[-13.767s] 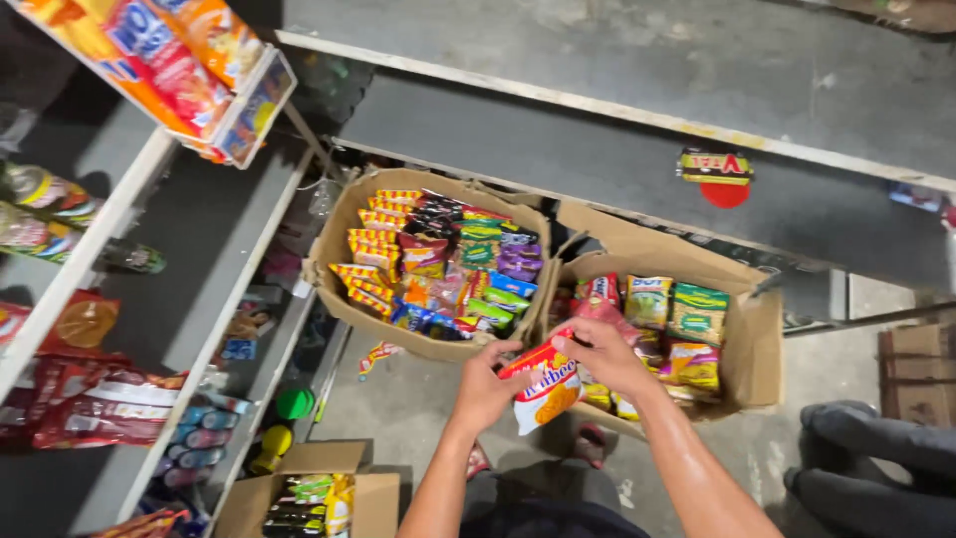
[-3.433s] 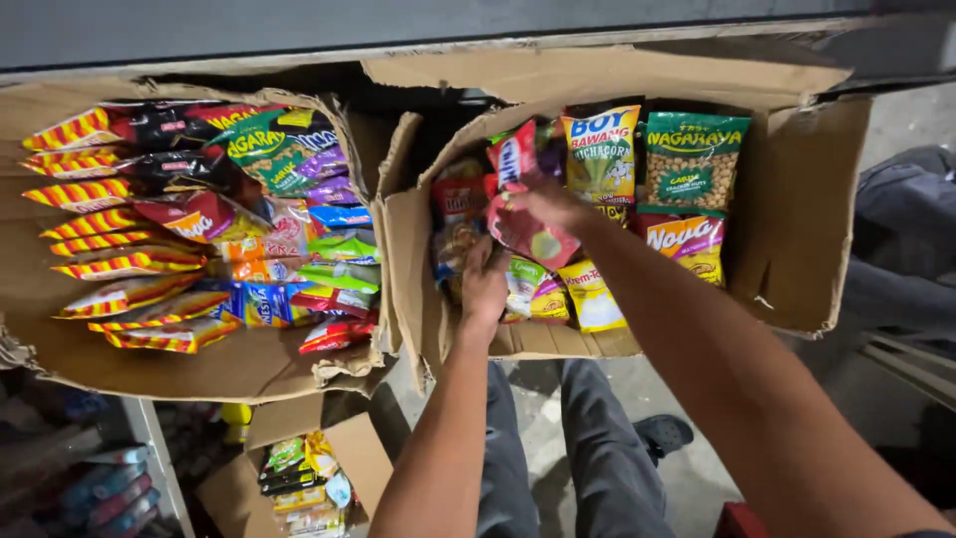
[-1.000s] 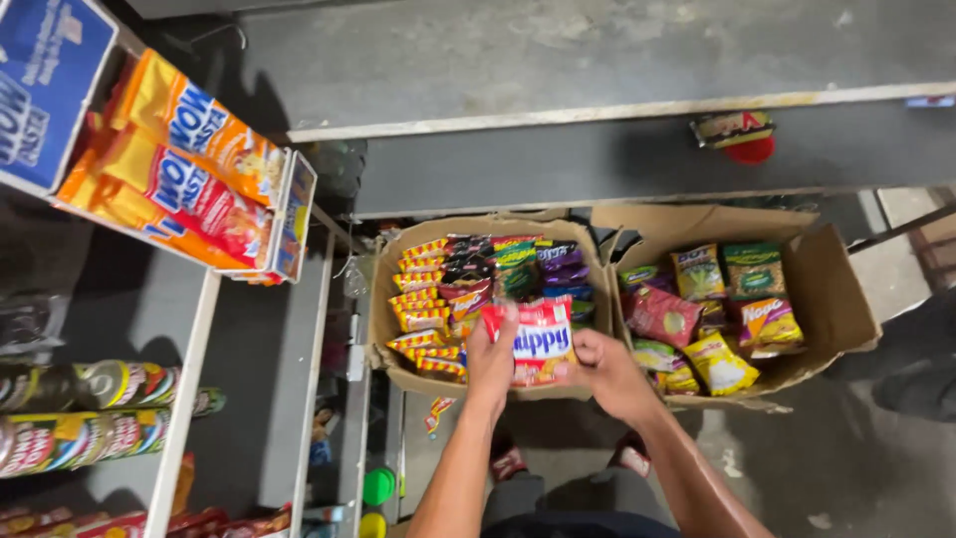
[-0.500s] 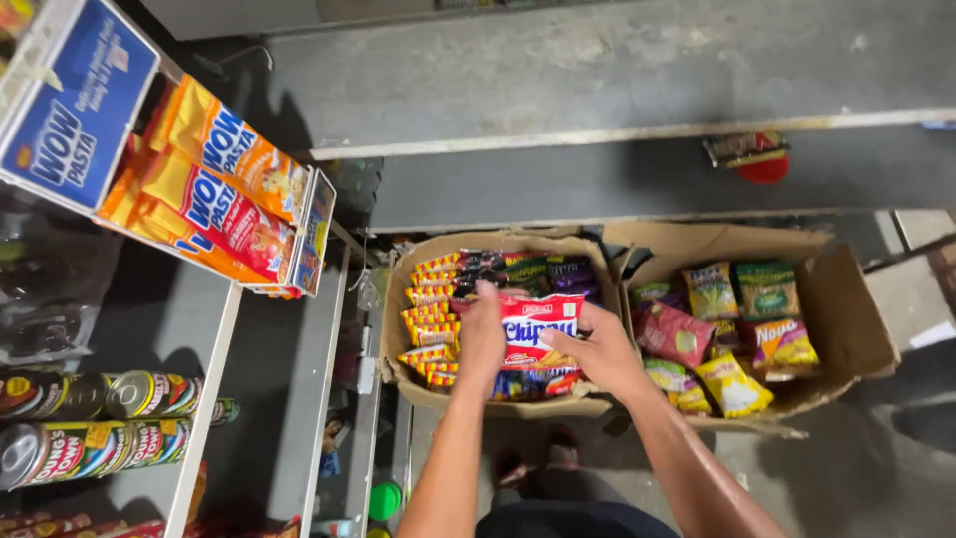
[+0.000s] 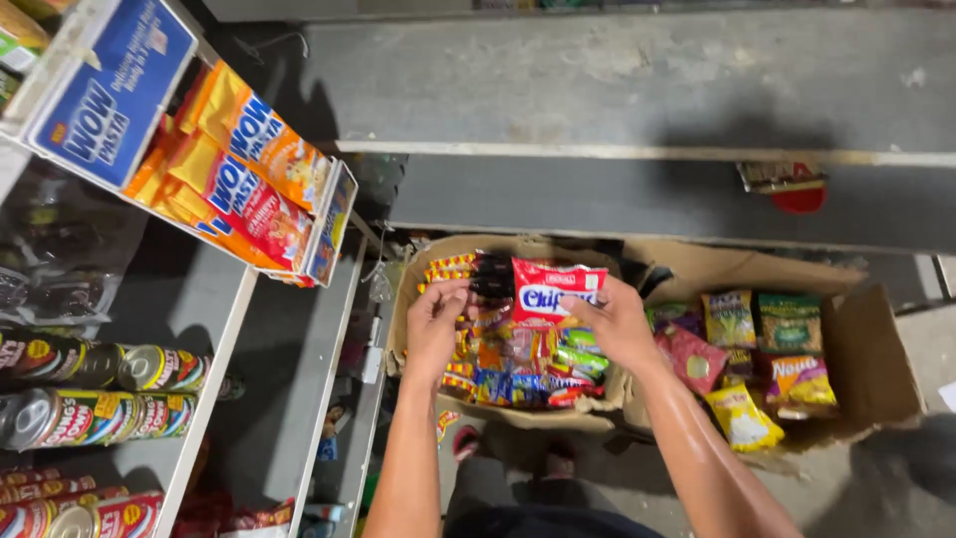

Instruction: Organizing and sorting various snack bags from boxes onto shelves or between boxes in a store environment.

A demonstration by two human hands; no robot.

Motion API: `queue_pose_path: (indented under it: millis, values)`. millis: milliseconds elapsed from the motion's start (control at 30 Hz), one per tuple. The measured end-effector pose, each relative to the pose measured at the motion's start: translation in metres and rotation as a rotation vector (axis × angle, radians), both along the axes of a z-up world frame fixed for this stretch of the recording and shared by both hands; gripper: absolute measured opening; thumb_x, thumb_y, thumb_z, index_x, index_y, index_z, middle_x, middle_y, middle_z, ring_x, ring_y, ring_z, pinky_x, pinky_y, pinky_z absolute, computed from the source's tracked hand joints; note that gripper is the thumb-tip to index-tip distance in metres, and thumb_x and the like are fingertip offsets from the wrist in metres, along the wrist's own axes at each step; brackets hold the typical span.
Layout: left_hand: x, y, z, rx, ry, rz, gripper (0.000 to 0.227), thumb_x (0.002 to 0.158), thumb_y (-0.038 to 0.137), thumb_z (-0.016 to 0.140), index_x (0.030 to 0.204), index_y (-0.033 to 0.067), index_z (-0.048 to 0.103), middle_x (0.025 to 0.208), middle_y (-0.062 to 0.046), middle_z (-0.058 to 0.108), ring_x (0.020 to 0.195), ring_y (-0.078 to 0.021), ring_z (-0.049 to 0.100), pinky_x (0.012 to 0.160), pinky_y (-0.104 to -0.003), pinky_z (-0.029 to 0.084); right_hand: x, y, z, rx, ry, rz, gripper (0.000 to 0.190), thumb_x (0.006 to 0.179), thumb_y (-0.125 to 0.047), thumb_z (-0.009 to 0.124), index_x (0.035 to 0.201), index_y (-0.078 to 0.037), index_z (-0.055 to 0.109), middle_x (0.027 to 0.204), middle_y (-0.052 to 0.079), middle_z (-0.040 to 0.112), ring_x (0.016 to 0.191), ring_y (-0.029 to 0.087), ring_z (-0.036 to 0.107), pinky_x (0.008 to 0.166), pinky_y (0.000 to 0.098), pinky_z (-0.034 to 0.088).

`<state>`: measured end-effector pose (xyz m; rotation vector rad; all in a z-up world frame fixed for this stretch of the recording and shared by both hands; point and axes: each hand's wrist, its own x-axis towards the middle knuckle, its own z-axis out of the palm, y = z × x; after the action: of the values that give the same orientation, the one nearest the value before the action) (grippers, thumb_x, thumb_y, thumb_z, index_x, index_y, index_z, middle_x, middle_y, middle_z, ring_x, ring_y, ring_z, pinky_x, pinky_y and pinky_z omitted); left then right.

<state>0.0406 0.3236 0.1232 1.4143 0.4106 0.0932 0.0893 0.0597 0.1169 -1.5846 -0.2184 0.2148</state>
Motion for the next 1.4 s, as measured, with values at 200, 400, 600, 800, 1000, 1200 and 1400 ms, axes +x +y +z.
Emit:
queue_pose_path:
  millis: [200,400,600,800,1000,1200,1400]
  values:
    - [0.014,0.014,-0.011,-0.023,-0.011,-0.042,0.025,0.099,0.011,0.062,0.123,0.0042,0.068,0.104,-0.007,0.075,0.088,-0.0140,0.067,0.075,-0.027,0.054,0.009,0.010,0.000,-0.010,0.065,0.014,0.022,0.091,-0.006,0.073,0.112,0.000,0.069,0.101,0.005,0.078,0.090,0.010,0.069,0.083,0.0296,0.058]
    - [0.025,0.011,-0.026,0.003,-0.069,-0.353,0.055,0.085,0.004,0.074,0.135,0.0110,0.054,0.120,-0.008,0.067,0.108,-0.0182,0.066,0.091,-0.033,0.057,0.003,0.037,0.010,-0.032,0.151,0.032,0.039,0.086,-0.007,0.076,0.122,-0.004,0.060,0.104,0.005,0.073,0.096,0.011,0.067,0.083,0.0320,0.059]
    - [0.038,0.041,-0.034,0.152,-0.155,-0.593,0.050,0.089,0.007,0.074,0.136,0.0063,0.056,0.119,-0.012,0.070,0.113,-0.0187,0.066,0.097,-0.036,0.055,0.004,0.063,-0.014,0.020,0.167,-0.039,0.037,0.089,-0.007,0.074,0.122,-0.004,0.057,0.108,0.004,0.070,0.101,0.012,0.066,0.087,0.0333,0.061]
    - [0.054,0.041,-0.052,0.152,0.040,-0.674,0.057,0.085,0.030,0.076,0.133,0.0072,0.056,0.123,-0.009,0.070,0.114,-0.0214,0.070,0.097,-0.036,0.058,-0.007,0.082,-0.066,-0.103,0.028,-0.189,0.034,0.094,-0.008,0.074,0.117,-0.005,0.050,0.106,0.006,0.070,0.098,0.010,0.064,0.082,0.0300,0.058]
    - [0.038,0.021,-0.238,0.635,-0.005,-0.494,0.061,0.090,0.039,0.072,0.141,0.0083,0.056,0.136,-0.021,0.061,0.126,-0.0375,0.058,0.106,-0.046,0.046,-0.035,0.090,-0.169,-0.255,-0.037,-0.330,0.036,0.090,-0.005,0.075,0.120,-0.005,0.056,0.098,0.010,0.072,0.087,0.013,0.065,0.078,0.0327,0.057]
    - [0.024,-0.019,-0.304,0.699,0.252,-0.390,0.066,0.095,0.041,0.063,0.151,0.0119,0.045,0.144,-0.019,0.059,0.130,-0.0415,0.054,0.111,-0.049,0.040,-0.027,0.070,-0.275,-0.185,0.088,-0.396,0.053,0.082,0.002,0.077,0.125,-0.001,0.046,0.107,0.014,0.066,0.092,0.019,0.064,0.076,0.0360,0.057]
    - [0.057,-0.055,-0.359,0.554,0.243,-0.240,0.043,0.095,0.031,0.064,0.136,0.0160,0.057,0.120,-0.019,0.074,0.115,-0.0437,0.066,0.097,-0.053,0.049,-0.010,0.062,-0.340,-0.154,0.081,-0.419,0.053,0.087,-0.005,0.067,0.129,-0.001,0.033,0.114,0.013,0.062,0.105,0.023,0.067,0.085,0.0372,0.059]
